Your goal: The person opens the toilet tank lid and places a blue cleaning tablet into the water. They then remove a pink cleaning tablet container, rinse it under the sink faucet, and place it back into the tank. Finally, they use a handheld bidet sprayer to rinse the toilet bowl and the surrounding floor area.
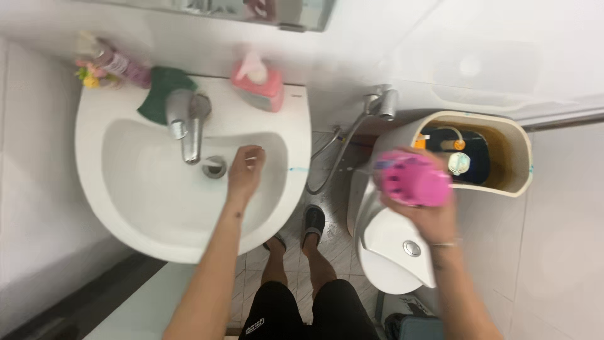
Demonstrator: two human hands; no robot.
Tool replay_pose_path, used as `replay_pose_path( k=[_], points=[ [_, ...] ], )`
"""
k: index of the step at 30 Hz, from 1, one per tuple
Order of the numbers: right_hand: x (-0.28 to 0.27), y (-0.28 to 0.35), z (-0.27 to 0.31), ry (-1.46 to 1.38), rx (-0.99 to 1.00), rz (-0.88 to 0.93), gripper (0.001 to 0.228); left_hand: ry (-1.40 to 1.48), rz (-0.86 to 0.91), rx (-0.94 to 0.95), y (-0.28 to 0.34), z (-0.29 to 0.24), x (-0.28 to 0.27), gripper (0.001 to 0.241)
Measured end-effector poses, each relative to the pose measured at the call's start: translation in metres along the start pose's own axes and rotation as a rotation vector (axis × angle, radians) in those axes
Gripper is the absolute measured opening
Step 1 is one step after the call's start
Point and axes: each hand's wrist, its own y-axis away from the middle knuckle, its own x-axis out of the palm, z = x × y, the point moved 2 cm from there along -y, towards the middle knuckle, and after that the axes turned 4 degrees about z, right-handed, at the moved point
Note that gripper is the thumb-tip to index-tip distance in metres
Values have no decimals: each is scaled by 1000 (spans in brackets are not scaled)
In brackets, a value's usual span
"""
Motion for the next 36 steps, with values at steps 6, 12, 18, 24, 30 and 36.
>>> replay_pose_path(
  k=[6,12,18,24,30,36],
  points=[
    [-177,39,9,570,-54,-189,100,-119,78,-39,72,-88,72,129],
    [-313,52,-57,602,359,-442,99,-195,-29,35,51,-60,76,105],
    [-392,17,-100,1055,664,-250,111,-423,-78,101,64,-45,61,82],
    [-414,-22,-112,1568,820,81,110,-523,-196,47,109,-21,59,68],
    [-410,-58,-102,1755,882,279,106,-519,-317,105,111,-1,65,45],
    [-404,-82,-85,1849,815,344,107,-529,-319,137,111,3,63,43]
  ],
)
